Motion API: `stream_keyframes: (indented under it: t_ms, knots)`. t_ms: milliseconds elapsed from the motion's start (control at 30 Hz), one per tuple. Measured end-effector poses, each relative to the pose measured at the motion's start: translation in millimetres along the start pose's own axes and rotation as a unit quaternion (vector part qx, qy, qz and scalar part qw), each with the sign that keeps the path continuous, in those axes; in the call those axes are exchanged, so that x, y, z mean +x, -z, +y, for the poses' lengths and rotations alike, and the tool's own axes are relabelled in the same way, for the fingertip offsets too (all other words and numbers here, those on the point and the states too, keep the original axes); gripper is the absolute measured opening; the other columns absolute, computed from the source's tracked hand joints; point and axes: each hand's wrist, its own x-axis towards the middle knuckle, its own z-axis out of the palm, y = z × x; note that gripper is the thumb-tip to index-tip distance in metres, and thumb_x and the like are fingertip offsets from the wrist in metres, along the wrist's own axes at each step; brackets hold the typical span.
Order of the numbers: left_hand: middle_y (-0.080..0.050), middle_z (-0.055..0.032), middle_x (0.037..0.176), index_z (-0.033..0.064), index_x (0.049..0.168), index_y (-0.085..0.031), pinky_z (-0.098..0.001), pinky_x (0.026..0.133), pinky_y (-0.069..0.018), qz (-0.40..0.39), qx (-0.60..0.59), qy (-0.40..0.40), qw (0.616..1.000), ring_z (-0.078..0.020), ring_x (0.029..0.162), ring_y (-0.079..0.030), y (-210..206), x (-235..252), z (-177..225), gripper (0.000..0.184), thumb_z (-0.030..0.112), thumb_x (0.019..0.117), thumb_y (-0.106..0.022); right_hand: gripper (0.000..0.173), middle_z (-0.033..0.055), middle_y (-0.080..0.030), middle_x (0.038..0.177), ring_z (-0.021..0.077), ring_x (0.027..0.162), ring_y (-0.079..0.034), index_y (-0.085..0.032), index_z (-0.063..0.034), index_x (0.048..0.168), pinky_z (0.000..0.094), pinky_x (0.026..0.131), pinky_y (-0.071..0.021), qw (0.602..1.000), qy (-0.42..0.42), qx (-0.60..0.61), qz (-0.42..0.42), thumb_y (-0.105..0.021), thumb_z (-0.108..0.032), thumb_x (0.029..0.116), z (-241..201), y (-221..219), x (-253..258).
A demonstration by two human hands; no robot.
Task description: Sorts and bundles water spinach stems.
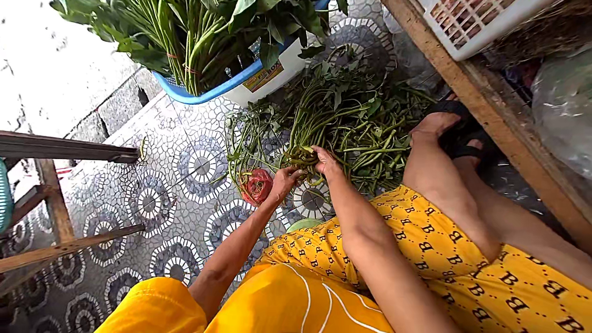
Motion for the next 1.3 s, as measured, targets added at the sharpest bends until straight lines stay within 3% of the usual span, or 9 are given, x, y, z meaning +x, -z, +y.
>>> stream_keyframes:
  t_ms: [200, 367, 533, 667, 833, 933, 1067, 1167, 1300]
  knots:
    - [-0.071, -0.0135, 0.094, -0.0069, 0.111, -0.069, -0.0297, 0.072, -0.0580, 0.045, -0.076, 0.016, 0.996, -0.0128, 0.072, -0.067, -19.7, -5.4, -13.3, 0.020, 0.009, 0.1001, -0.066, 0.032, 0.0130, -0.062, 0.113, 0.0218, 0.098, -0.062, -0.054, -0.0033, 0.130, 0.0392, 0.086, -0.0542, 1.000, 0.006, 0.007, -0.025, -0.056, -0.018, 0.1025, 2.3, -2.0, -4.7]
    - [-0.070, -0.0150, 0.096, -0.0048, 0.110, -0.066, -0.0383, 0.076, -0.0566, 0.070, 0.022, 0.008, 0.997, -0.0186, 0.074, -0.065, -9.2, -5.4, -12.6, 0.020, 0.013, 0.1024, -0.063, 0.060, 0.0164, -0.061, 0.133, 0.0281, 0.116, -0.063, -0.046, -0.0078, 0.147, 0.0487, 0.096, -0.0544, 0.988, -0.063, -0.103, -0.091, -0.069, -0.033, 0.0980, 0.5, -7.2, -5.7]
    - [-0.068, -0.0206, 0.098, -0.0041, 0.100, -0.070, -0.0572, 0.081, -0.0533, 0.113, 0.199, -0.186, 0.955, -0.0352, 0.089, -0.068, -3.7, -22.1, -6.5, 0.014, 0.007, 0.0980, -0.062, 0.054, 0.0186, -0.062, 0.123, 0.0270, 0.106, -0.063, -0.049, 0.0002, 0.140, 0.0456, 0.089, -0.0547, 0.996, -0.014, -0.089, 0.006, -0.072, -0.008, 0.0922, 12.6, -7.7, 5.8]
    - [-0.067, -0.0180, 0.110, -0.0056, 0.104, -0.070, -0.0427, 0.098, -0.0496, 0.108, 0.047, -0.309, 0.944, -0.0270, 0.110, -0.062, -14.6, -51.7, 0.7, 0.017, 0.001, 0.0983, -0.056, 0.060, 0.0193, -0.063, 0.119, 0.0246, 0.100, -0.065, -0.044, 0.0033, 0.142, 0.0407, 0.086, -0.0563, 0.995, 0.026, -0.090, 0.035, -0.074, -0.007, 0.0908, 17.0, -3.5, 11.4]
    - [-0.071, -0.0149, 0.083, -0.0037, 0.095, -0.070, -0.0417, 0.093, -0.0495, -0.013, 0.210, -0.398, 0.893, -0.0243, 0.082, -0.068, 21.1, -72.7, -48.7, 0.030, 0.019, 0.1018, -0.050, 0.079, 0.0241, -0.052, 0.143, 0.0332, 0.127, -0.056, -0.034, 0.0015, 0.152, 0.0491, 0.104, -0.0490, 0.985, 0.045, -0.136, 0.097, -0.080, -0.013, 0.0894, 8.5, -11.6, -1.6]
    - [-0.074, -0.0159, 0.088, -0.0006, 0.103, -0.074, -0.0505, 0.097, -0.0491, -0.090, 0.320, -0.222, 0.917, -0.0304, 0.086, -0.071, 54.2, -79.0, -117.8, 0.033, 0.025, 0.1024, -0.053, 0.084, 0.0218, -0.051, 0.145, 0.0319, 0.127, -0.056, -0.027, -0.0051, 0.156, 0.0493, 0.101, -0.0513, 0.989, 0.077, -0.081, 0.096, -0.078, -0.009, 0.0895, 13.5, -12.0, 7.7]
    - [-0.056, 0.0006, 0.072, 0.0001, 0.094, -0.065, -0.0255, 0.060, -0.0442, 0.020, 0.029, 0.145, 0.989, -0.0060, 0.057, -0.048, 73.7, -76.3, -192.7, 0.027, 0.020, 0.1058, -0.052, 0.081, 0.0224, -0.048, 0.148, 0.0327, 0.131, -0.053, -0.027, -0.0040, 0.157, 0.0495, 0.105, -0.0486, 0.988, 0.091, -0.064, 0.104, -0.076, -0.011, 0.0922, 8.0, -8.8, 2.7]
    - [-0.051, 0.0029, 0.069, 0.0012, 0.093, -0.061, -0.0223, 0.055, -0.0404, 0.124, -0.096, 0.152, 0.976, -0.0046, 0.056, -0.045, 69.6, -72.2, -188.7, 0.021, 0.013, 0.1057, -0.049, 0.076, 0.0220, -0.050, 0.147, 0.0337, 0.131, -0.052, -0.033, -0.0037, 0.155, 0.0521, 0.105, -0.0473, 0.982, 0.077, -0.119, 0.127, -0.075, -0.021, 0.0938, -1.3, -8.4, -3.0]
    - [-0.064, -0.0162, 0.113, -0.0052, 0.127, -0.059, -0.0327, 0.076, -0.0512, 0.081, -0.078, 0.111, 0.987, -0.0164, 0.088, -0.061, 54.7, -53.2, -146.4, 0.029, 0.008, 0.1037, -0.048, 0.085, 0.0305, -0.044, 0.151, 0.0418, 0.140, -0.045, -0.027, 0.0045, 0.156, 0.0563, 0.114, -0.0391, 0.940, 0.105, -0.270, 0.180, -0.075, -0.032, 0.0951, 0.6, -6.5, 0.2]
